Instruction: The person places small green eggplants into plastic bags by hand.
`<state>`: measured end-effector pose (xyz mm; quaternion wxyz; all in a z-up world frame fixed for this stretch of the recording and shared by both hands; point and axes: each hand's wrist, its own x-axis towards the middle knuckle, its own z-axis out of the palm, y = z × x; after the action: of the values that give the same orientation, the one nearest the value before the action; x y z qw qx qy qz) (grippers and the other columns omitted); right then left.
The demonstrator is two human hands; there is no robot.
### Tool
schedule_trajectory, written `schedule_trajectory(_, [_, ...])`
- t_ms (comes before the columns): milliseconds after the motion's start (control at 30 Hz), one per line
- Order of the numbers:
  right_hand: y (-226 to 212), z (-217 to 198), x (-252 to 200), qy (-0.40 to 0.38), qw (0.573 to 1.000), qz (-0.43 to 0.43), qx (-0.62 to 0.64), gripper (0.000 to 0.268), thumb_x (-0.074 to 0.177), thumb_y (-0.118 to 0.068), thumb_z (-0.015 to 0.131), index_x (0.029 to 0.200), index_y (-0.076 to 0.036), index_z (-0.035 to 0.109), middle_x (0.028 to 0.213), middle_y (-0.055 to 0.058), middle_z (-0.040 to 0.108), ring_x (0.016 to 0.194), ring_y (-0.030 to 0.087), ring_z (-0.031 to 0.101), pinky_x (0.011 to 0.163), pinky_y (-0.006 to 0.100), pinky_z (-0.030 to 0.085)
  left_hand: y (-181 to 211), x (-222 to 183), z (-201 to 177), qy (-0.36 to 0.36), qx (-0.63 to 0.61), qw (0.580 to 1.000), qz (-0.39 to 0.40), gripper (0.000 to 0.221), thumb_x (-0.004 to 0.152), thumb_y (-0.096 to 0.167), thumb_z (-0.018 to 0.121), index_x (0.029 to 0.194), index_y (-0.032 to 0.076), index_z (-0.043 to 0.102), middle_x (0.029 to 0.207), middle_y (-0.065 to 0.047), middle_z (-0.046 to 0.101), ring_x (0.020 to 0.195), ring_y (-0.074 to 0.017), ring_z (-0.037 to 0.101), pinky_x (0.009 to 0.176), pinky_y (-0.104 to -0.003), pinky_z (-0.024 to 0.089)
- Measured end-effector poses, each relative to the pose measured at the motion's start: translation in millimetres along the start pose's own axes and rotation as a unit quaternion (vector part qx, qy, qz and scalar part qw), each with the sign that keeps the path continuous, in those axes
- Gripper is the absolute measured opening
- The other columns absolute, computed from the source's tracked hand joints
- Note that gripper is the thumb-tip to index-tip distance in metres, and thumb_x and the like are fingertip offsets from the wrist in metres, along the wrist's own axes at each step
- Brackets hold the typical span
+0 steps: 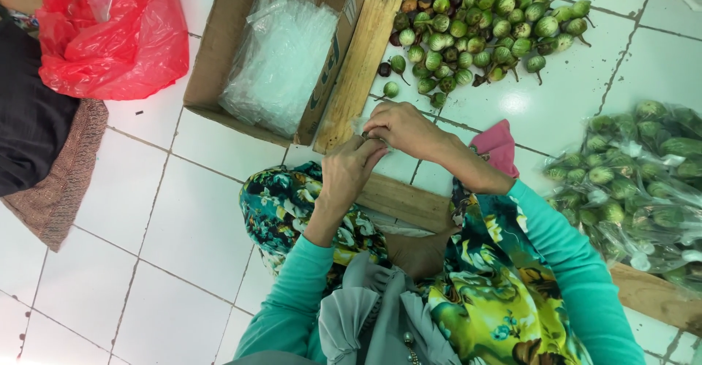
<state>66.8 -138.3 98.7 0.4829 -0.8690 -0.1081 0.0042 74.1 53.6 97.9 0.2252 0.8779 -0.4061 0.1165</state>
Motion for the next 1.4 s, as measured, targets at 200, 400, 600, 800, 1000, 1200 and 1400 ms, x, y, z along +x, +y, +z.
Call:
schedule_trajectory(200, [-9, -25, -4, 0.050, 0.996, -0.014, 0.077, 0.014, 0.102, -0.001, 0.065, 0.109, -0.002, 0.076, 0.101, 0.020, 0.074, 0.091, 0.039, 0.071, 0.073, 0.049, 0.056, -9, 3, -31, 0.000, -0.027, 0.998, -0.059, 0.012, 0.098, 0.036, 0.071, 0.091, 0.026, 0.071, 0.070, 0.005, 0.055, 0.059, -0.0188, 0.065, 0.055, -0.030, 0.052])
schedule_trajectory(400, [17, -48, -44, 0.185, 0.977, 0.039, 0.098, 0.019, 0.103, -0.004, 0.069, 0.119, -0.009, 0.077, 0.096, 0.010, 0.074, 0.087, 0.021, 0.070, 0.075, 0.033, 0.055, -46, -5, -47, 0.009, 0.019, 0.992, -0.124, 0.017, 0.097, 0.034, 0.076, 0.088, 0.020, 0.072, 0.066, 0.001, 0.056, 0.054, -0.0203, 0.063, 0.052, -0.031, 0.051])
schedule_trajectory(600, [119, -9, -162, 0.232, 0.951, 0.170, -0.113, 0.016, 0.102, -0.016, 0.073, 0.118, -0.016, 0.080, 0.096, 0.007, 0.071, 0.090, 0.025, 0.069, 0.078, 0.037, 0.054, -46, 2, -51, 0.078, 0.014, 0.985, -0.156, 0.013, 0.096, 0.018, 0.076, 0.105, 0.011, 0.069, 0.082, -0.004, 0.060, 0.066, -0.0238, 0.068, 0.058, -0.036, 0.055])
schedule_trajectory(800, [104, 54, -229, 0.093, 0.914, 0.321, -0.229, 0.060, 0.089, -0.045, 0.073, 0.146, -0.030, 0.060, 0.160, 0.025, 0.034, 0.143, 0.056, 0.027, 0.103, 0.082, 0.020, -18, 35, -17, 0.210, -0.083, 0.974, -0.025, 0.019, 0.096, 0.002, 0.069, 0.114, 0.003, 0.070, 0.108, -0.009, 0.057, 0.085, -0.0227, 0.066, 0.077, -0.033, 0.058])
schedule_trajectory(1000, [157, 97, -254, 0.248, 0.923, 0.146, -0.257, 0.037, 0.094, -0.004, 0.069, 0.130, -0.012, 0.073, 0.136, 0.021, 0.064, 0.120, 0.042, 0.059, 0.095, 0.051, 0.052, 19, 59, 83, 0.050, -0.097, 0.993, 0.037, 0.023, 0.093, 0.005, 0.071, 0.110, 0.021, 0.073, 0.094, 0.001, 0.069, 0.089, -0.0199, 0.068, 0.071, -0.031, 0.054])
schedule_trajectory(1200, [161, 99, -251, 0.249, 0.922, 0.114, -0.274, 0.033, 0.098, -0.009, 0.064, 0.130, -0.011, 0.071, 0.133, 0.019, 0.064, 0.120, 0.039, 0.059, 0.104, 0.048, 0.049, -8, 57, 237, -0.022, 0.093, 0.992, 0.085, 0.024, 0.088, 0.011, 0.077, 0.109, 0.022, 0.073, 0.102, -0.001, 0.073, 0.102, -0.0213, 0.067, 0.074, -0.035, 0.053])
schedule_trajectory(1400, [165, 102, -252, 0.248, 0.927, 0.127, -0.251, 0.033, 0.098, -0.009, 0.063, 0.131, -0.010, 0.070, 0.136, 0.020, 0.062, 0.121, 0.040, 0.057, 0.103, 0.050, 0.049, 8, 66, 249, -0.013, 0.176, 0.972, 0.157, 0.034, 0.082, 0.012, 0.081, 0.111, 0.016, 0.064, 0.099, -0.002, 0.070, 0.104, -0.0207, 0.061, 0.075, -0.034, 0.048])
